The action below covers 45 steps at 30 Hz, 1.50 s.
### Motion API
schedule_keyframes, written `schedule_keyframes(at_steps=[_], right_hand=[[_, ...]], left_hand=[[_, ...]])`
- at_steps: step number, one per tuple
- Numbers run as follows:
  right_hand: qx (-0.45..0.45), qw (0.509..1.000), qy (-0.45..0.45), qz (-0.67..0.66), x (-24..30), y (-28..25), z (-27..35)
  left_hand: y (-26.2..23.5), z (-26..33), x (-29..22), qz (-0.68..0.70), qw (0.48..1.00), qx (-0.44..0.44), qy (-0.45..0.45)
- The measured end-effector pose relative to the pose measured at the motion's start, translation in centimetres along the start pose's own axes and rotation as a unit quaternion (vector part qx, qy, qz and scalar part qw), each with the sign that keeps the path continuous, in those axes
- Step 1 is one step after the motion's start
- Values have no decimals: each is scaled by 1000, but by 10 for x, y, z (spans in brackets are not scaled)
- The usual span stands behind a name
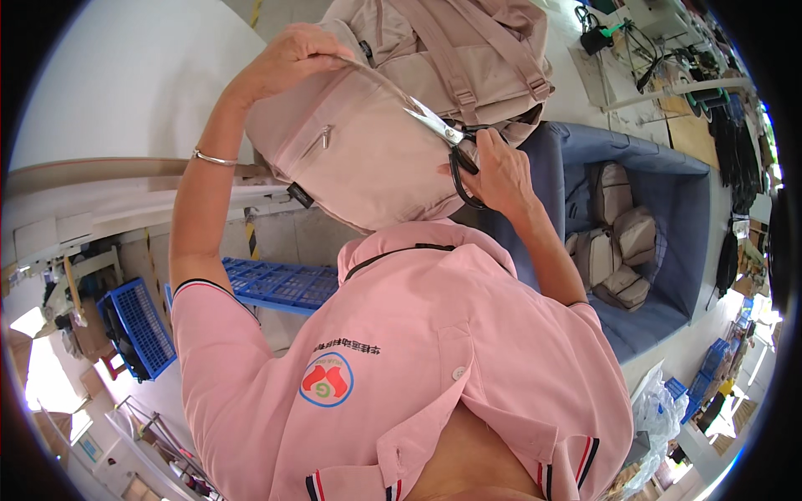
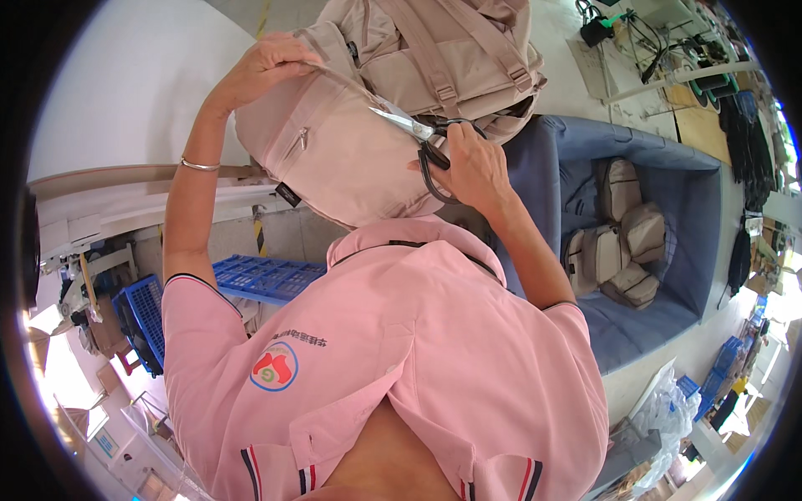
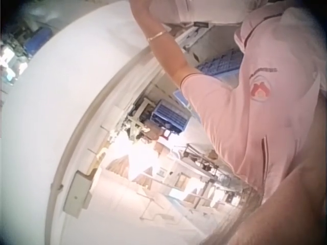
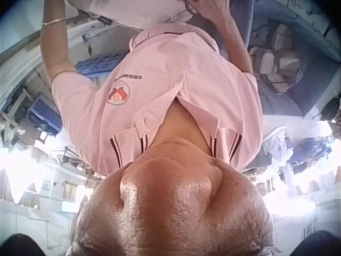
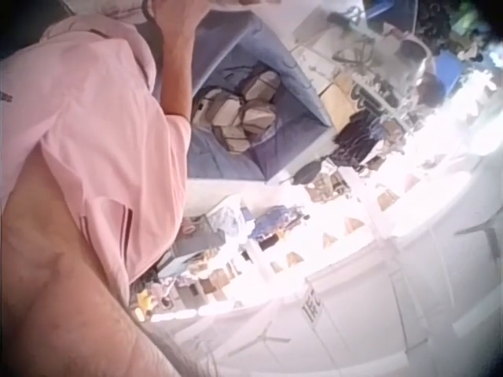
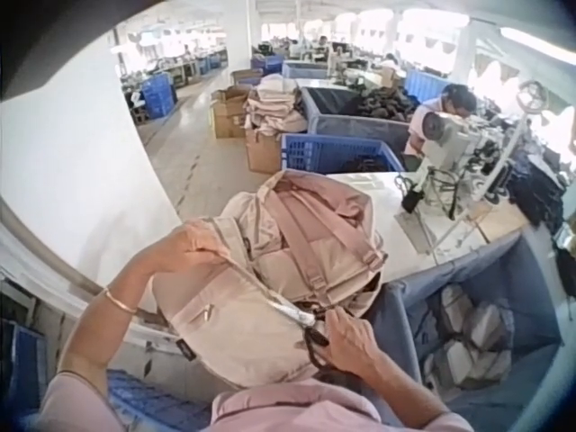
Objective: Trimming loose threads from backpacks using scissors.
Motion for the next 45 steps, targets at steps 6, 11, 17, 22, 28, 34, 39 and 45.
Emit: schedule_keyframes(at_steps=[6,11,17,22,28,34,39,45], right_hand=[[9,999,29,-41,0,12,8],[-27,998,12,-46,5,11,10],[-24,999,36,-28,7,14,14],[-86,996,-11,18,18,4,1],[13,996,84,7,11,17,3],[-48,998,13,40,14,-1,-3],[-54,998,-11,40,19,-3,-4],[-23,999,27,7,15,7,5]], left_hand=[[2,-2,-3,33,996,-63,60],[2,-4,1,47,995,-59,59],[2,-3,3,58,997,-40,36],[3,-3,-1,59,997,-35,33],[6,-3,5,83,996,-25,36],[6,-2,6,120,992,-18,29],[2,-5,1,112,994,-8,12],[1,-6,1,83,996,-16,42]])
Point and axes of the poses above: each hand's wrist, its own z-axis away from the middle knuckle, its own y-axis out of the palm, x = y × z, the point moved 3 cm from there along -z, towards the middle knuckle, and after that the axes turned 8 degrees about -x, right-handed, at the moved point
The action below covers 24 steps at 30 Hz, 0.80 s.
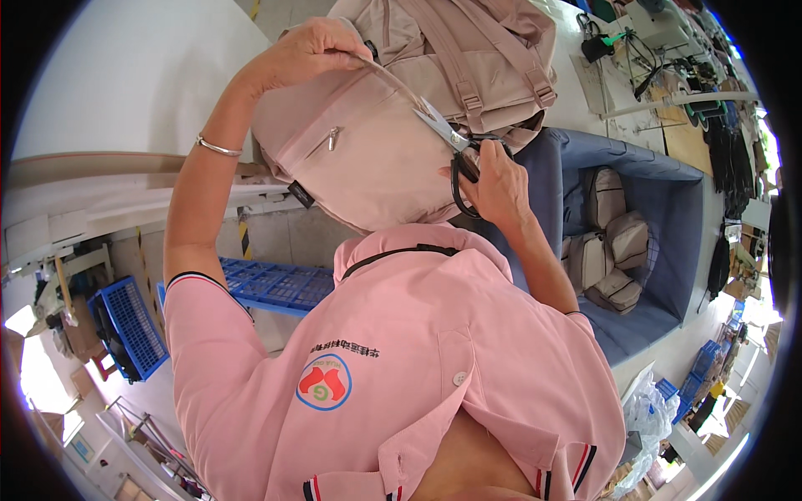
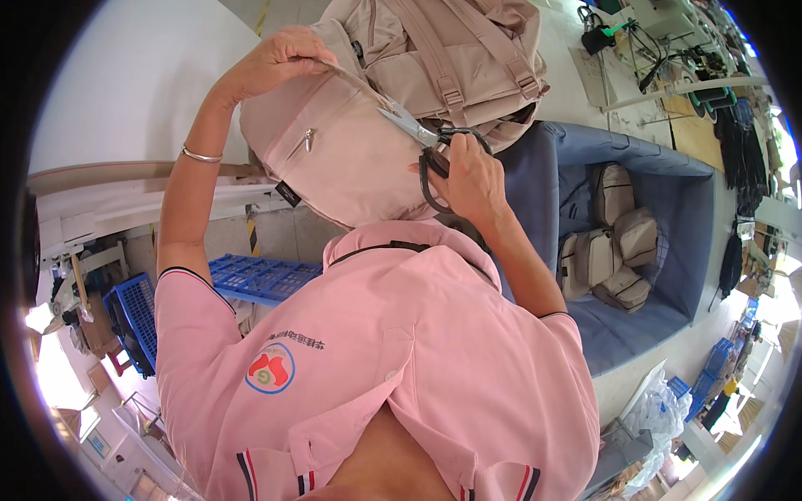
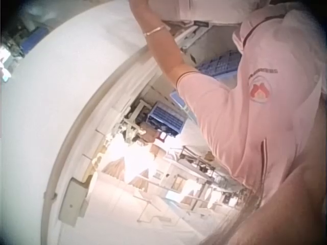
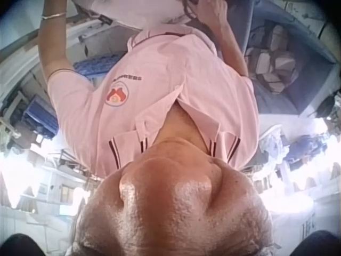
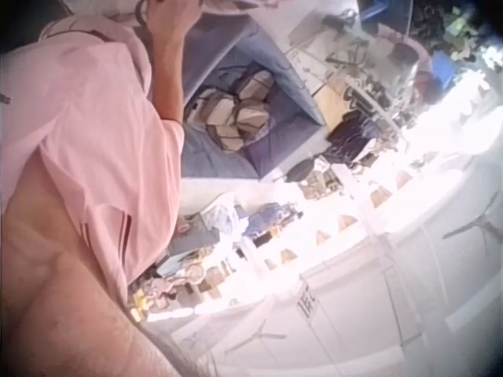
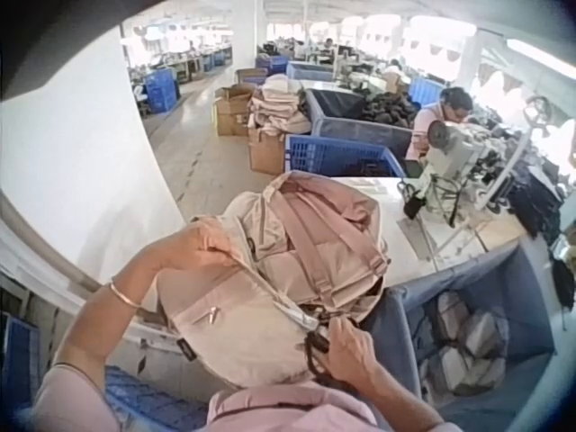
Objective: Trimming loose threads from backpacks using scissors.
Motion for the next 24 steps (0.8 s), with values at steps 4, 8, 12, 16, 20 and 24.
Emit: schedule_keyframes(at_steps=[4,8,12,16,20,24], right_hand=[[-2,1000,9,-9,0,5,5],[8,1000,26,-3,-1,9,7],[-11,1000,13,-1,-1,10,7],[-6,1000,7,14,-7,15,7],[-26,999,-4,19,-12,20,4],[-29,999,6,43,-10,18,0]], left_hand=[[0,-1,4,25,1000,3,-2],[1,-3,4,39,999,11,-26],[1,-4,6,32,999,15,-31],[2,-6,9,40,998,23,-48],[6,-8,18,25,998,22,-52],[9,-10,22,39,998,17,-52]])
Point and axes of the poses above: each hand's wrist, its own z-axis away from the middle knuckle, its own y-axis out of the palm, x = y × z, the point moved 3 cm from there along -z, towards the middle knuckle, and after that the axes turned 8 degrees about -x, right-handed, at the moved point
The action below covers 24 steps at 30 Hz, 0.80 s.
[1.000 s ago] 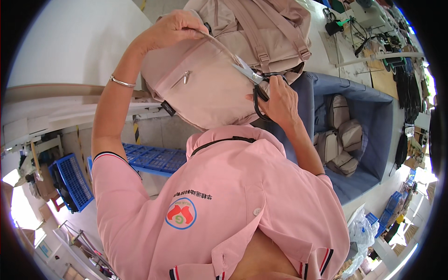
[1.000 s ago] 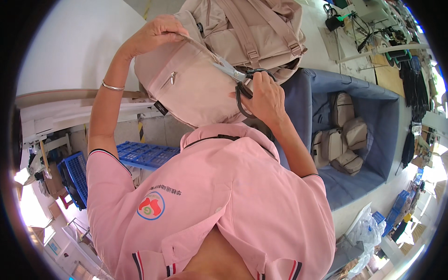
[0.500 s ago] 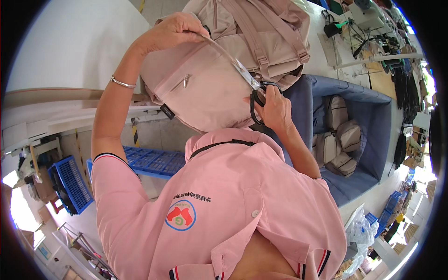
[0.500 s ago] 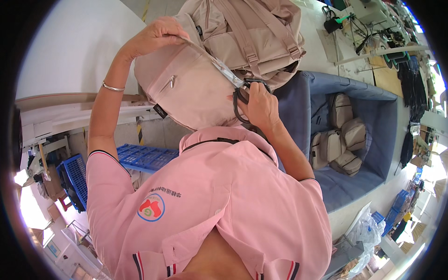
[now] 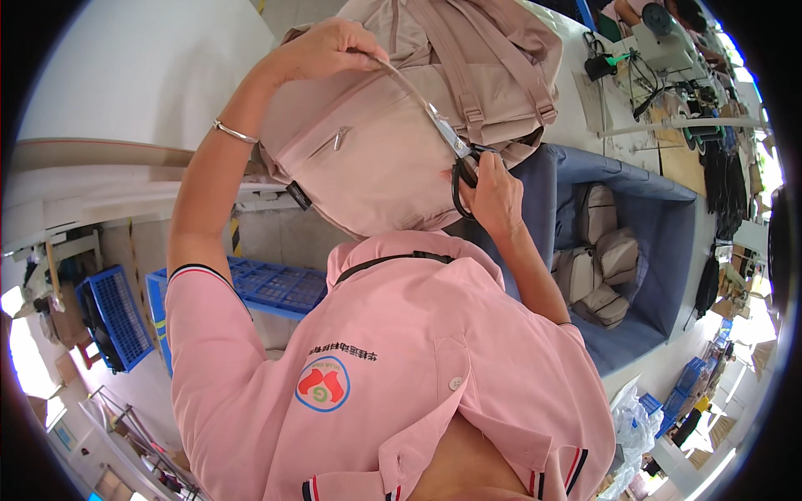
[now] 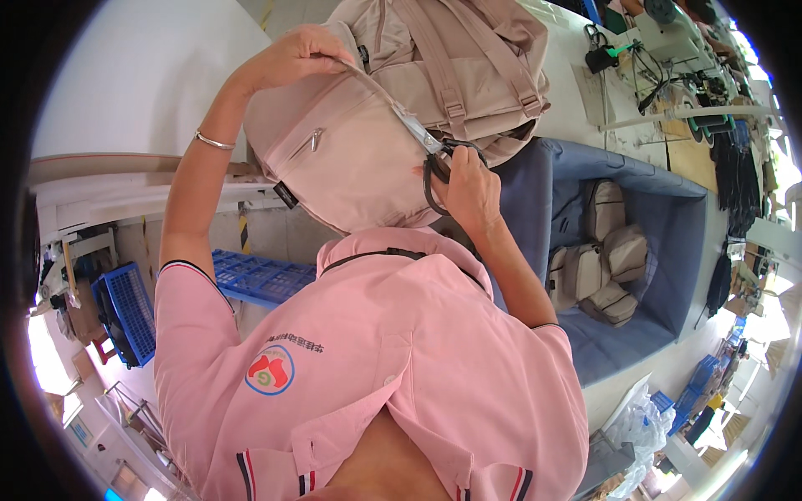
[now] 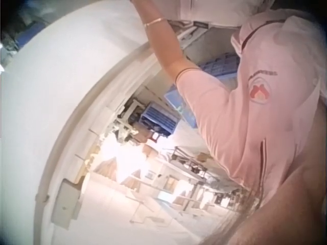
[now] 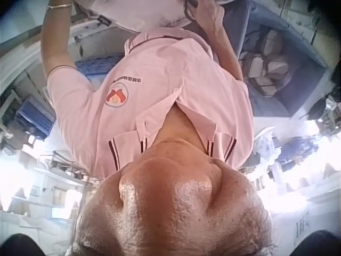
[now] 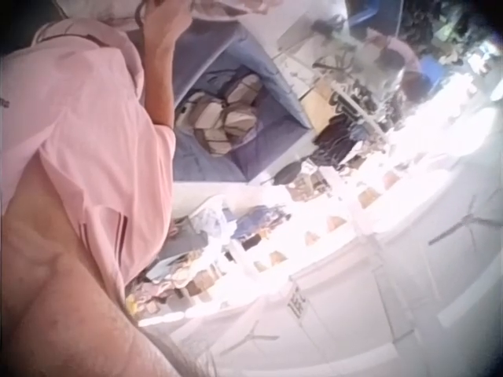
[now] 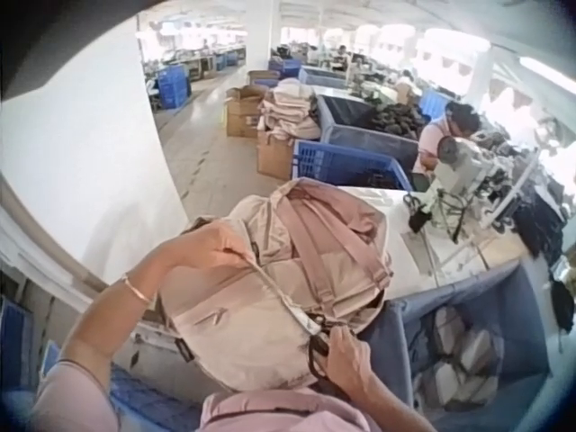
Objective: Trimming loose threads from backpacks using scissors.
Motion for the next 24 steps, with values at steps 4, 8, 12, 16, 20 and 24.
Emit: schedule_keyframes(at_steps=[4,8,12,16,20,24], right_hand=[[-4,1000,-3,1,3,-3,-4],[15,1000,15,-11,-1,2,-1],[20,998,45,-32,-11,10,2],[16,998,57,-39,-15,15,-5],[81,957,192,-201,-44,38,-8],[86,945,213,-234,-58,50,-8]], left_hand=[[1,-2,0,-6,1000,4,-8],[2,-4,2,-5,1000,3,-6],[6,-7,8,23,1000,-1,-12],[13,-10,15,-59,998,-26,0],[22,5,1,-192,942,-274,38],[55,83,-4,-86,814,-567,-97]])
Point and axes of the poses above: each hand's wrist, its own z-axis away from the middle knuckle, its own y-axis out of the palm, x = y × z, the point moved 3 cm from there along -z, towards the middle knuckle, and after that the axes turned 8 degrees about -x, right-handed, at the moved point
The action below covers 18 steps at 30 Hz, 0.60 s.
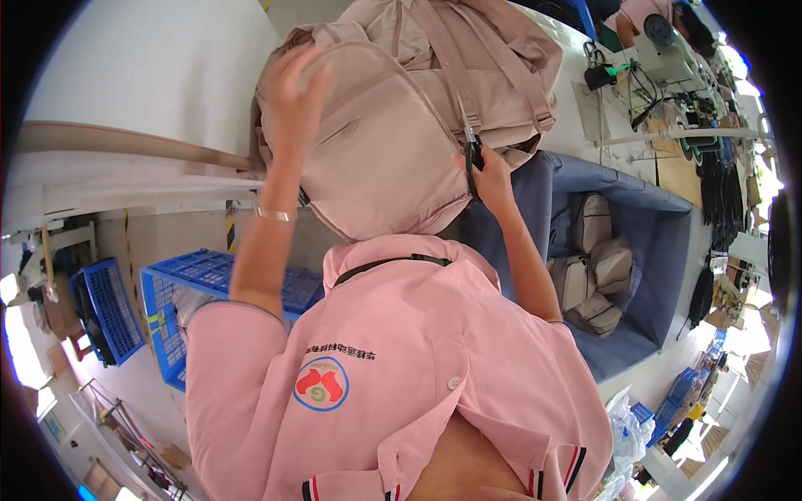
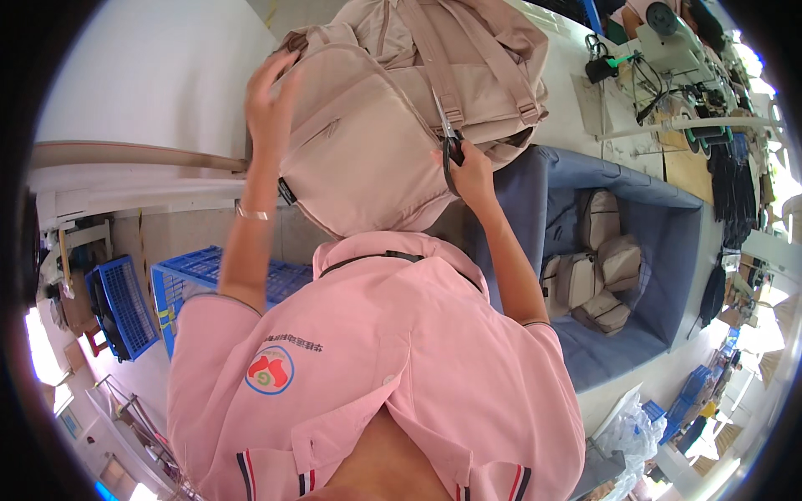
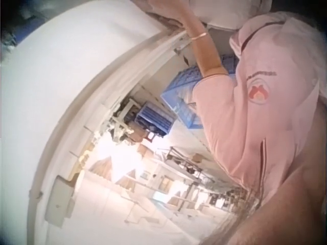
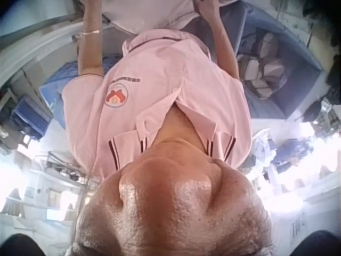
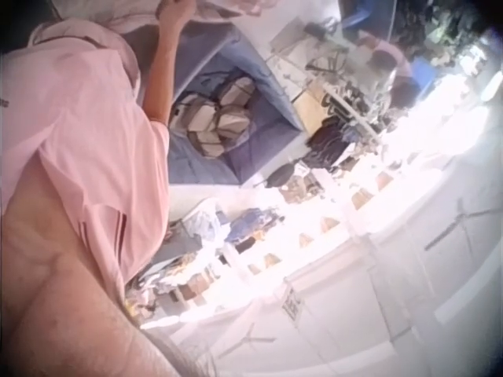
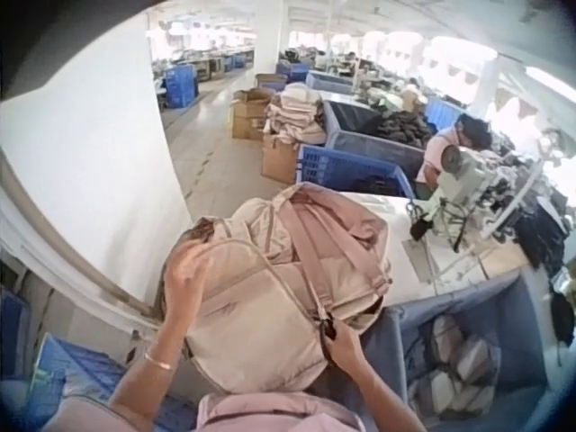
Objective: Trimming loose threads from backpacks using scissors.
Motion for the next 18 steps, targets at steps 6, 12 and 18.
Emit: schedule_keyframes(at_steps=[6,12,18], right_hand=[[17,999,-8,-26,-12,5,-8],[58,983,-6,-173,-22,19,-2],[171,971,-20,-168,4,12,39]], left_hand=[[-56,234,88,5,883,-199,-424],[-49,258,36,267,736,-135,-607],[-104,238,-12,330,762,-193,-522]])
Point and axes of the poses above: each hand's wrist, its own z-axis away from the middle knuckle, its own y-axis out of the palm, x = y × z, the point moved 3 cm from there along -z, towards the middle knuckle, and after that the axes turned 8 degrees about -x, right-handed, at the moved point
